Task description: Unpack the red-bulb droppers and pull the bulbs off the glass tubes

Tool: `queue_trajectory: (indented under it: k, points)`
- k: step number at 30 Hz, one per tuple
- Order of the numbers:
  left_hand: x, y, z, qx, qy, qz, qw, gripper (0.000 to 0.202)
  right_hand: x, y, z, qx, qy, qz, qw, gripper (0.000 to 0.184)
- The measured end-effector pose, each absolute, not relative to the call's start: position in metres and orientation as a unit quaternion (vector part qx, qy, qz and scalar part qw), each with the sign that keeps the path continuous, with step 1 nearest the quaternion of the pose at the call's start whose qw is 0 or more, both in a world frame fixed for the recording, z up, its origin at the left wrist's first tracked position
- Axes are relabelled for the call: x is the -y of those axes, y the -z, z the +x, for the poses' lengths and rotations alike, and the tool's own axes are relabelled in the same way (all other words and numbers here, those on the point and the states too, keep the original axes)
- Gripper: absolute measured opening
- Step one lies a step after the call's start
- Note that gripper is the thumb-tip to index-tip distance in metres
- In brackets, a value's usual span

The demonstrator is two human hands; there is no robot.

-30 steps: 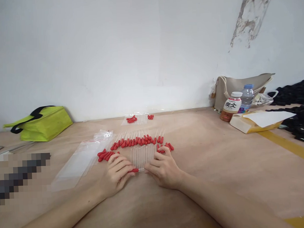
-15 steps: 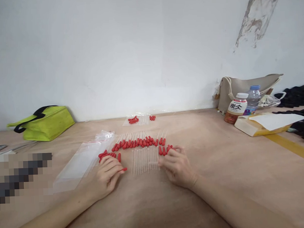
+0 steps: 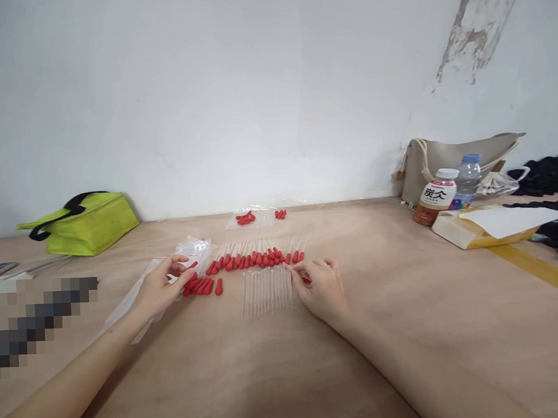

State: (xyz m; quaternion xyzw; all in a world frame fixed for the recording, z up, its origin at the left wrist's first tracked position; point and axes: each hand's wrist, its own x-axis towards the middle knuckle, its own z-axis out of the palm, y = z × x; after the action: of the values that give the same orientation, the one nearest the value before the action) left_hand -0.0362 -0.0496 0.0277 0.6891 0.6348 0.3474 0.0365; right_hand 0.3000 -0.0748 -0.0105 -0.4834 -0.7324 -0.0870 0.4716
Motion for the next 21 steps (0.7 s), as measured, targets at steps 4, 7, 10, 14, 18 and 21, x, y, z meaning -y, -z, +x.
queue_trajectory:
  k: [4, 7, 10, 14, 18, 21]
  points:
    - [0.048, -0.022, -0.035, -0.64, -0.305, 0.706, 0.01, 0.033, 0.072, 0.011, 0.296, 0.736, 0.149, -0.462, 0.472, 0.017]
    - [0.046, -0.019, -0.032, -0.622, -0.286, 0.729, 0.003, 0.029, 0.071, 0.011, 0.295, 0.743, 0.176, -0.442, 0.471, 0.016]
    - [0.046, -0.018, -0.031, -0.612, -0.279, 0.74, -0.005, 0.03, 0.069, 0.012, 0.293, 0.751, 0.186, -0.432, 0.463, 0.016]
    - [0.052, -0.021, -0.026, -0.597, -0.304, 0.739, -0.076, 0.034, 0.07, 0.012, 0.292, 0.769, 0.16, -0.435, 0.44, 0.012]
    - [0.057, -0.025, -0.008, -0.544, -0.319, 0.77, -0.1, 0.026, 0.075, 0.01, 0.293, 0.799, 0.115, -0.429, 0.404, 0.014]
    - [0.055, -0.027, 0.015, -0.49, -0.303, 0.815, -0.07, 0.022, 0.079, 0.008, 0.294, 0.815, 0.091, -0.43, 0.378, 0.023]
